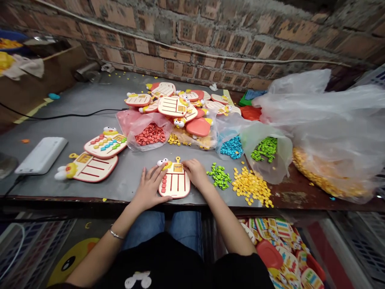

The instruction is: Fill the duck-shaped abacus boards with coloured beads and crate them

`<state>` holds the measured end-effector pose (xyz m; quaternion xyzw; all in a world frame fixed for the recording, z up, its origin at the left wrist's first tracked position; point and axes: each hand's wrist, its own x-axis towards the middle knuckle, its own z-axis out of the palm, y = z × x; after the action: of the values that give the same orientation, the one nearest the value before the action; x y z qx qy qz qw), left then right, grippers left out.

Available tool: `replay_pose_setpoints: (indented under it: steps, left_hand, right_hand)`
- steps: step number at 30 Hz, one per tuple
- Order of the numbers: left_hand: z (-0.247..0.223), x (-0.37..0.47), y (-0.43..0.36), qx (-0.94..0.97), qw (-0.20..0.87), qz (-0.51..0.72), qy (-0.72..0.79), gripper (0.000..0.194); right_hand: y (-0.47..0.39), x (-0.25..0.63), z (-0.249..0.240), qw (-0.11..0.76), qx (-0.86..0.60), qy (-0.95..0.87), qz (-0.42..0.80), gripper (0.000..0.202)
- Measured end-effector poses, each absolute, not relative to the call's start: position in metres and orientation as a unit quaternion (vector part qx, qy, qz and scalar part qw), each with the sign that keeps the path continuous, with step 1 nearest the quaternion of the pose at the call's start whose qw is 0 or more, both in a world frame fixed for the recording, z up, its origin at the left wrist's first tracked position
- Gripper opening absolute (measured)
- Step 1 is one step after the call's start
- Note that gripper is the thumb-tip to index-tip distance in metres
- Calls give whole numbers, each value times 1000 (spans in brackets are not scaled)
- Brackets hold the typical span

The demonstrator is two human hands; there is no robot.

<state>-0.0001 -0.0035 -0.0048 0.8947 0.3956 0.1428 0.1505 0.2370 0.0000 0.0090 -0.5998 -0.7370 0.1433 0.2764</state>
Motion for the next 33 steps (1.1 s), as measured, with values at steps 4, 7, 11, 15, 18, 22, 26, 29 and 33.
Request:
replay_pose_setpoints:
  steps: [4, 7, 11, 15, 18, 22, 26, 29, 33]
  left_hand:
    - [-4, 0, -3, 894, 154, 139, 397, 103]
    - [-4, 0, -3, 895, 159, 136, 395, 103]
    - [-5, 0, -2, 897, 157, 136, 390, 100]
    - [-6, -1, -1, 895, 151, 137, 397, 98]
    - [-5, -1, 0, 896, 156, 138, 392, 98]
    - [-3, 0, 0, 897, 160, 135, 388, 103]
    - [-3, 0, -1, 900, 149, 133, 388, 101]
    - [-4, 0, -1, 902, 139, 128, 388, 96]
    - [-5, 0, -1, 903, 137, 130, 386, 97]
  right_hand:
    - [-11, 242, 14, 290, -609, -709, 205, 20]
    - [-18, 239, 12, 325, -602, -685, 250, 21]
    - [-12, 219, 6, 362, -580, -681, 264, 21]
    - [-4, 206, 11, 328, -503, -730, 328, 24]
    - [2, 216, 21, 272, -453, -748, 402, 27]
    - [38, 234, 22, 347, -551, -701, 291, 23]
    - [96, 233, 7, 296, -618, -718, 125, 14]
    - [124, 226, -3, 245, -617, -744, 83, 13]
    - [116, 229, -4, 299, -599, -734, 112, 16]
